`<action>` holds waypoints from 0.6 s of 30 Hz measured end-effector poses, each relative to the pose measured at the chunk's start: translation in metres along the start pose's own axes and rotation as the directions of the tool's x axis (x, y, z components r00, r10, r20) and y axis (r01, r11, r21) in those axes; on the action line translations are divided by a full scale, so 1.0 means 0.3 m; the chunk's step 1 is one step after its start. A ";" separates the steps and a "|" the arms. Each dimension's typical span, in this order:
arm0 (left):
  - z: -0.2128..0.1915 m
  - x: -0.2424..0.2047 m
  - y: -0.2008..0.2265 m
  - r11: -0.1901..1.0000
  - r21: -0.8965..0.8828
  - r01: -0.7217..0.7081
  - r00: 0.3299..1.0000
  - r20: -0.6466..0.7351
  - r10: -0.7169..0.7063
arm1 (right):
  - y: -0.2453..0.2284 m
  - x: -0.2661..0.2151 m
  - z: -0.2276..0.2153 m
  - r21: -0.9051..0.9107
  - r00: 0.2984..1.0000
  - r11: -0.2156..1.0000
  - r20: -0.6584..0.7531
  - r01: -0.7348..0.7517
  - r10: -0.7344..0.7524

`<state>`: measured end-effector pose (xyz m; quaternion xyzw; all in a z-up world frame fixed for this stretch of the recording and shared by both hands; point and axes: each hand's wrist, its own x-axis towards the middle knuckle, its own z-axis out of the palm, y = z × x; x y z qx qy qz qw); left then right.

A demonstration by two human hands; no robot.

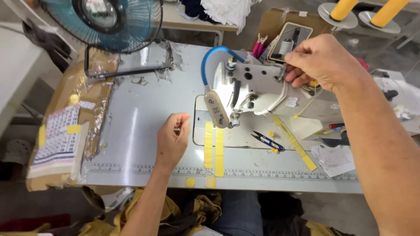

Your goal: Threading an industrial sewing machine and adjusting the needle area using a small tool.

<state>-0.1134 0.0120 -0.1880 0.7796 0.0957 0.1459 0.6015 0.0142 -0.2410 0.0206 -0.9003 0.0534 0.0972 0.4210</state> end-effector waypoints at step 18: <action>0.119 -0.115 0.130 0.987 0.028 -0.157 0.983 -0.093 0.159 | 0.125 0.036 -0.032 0.052 0.968 0.968 0.037 0.247 -0.249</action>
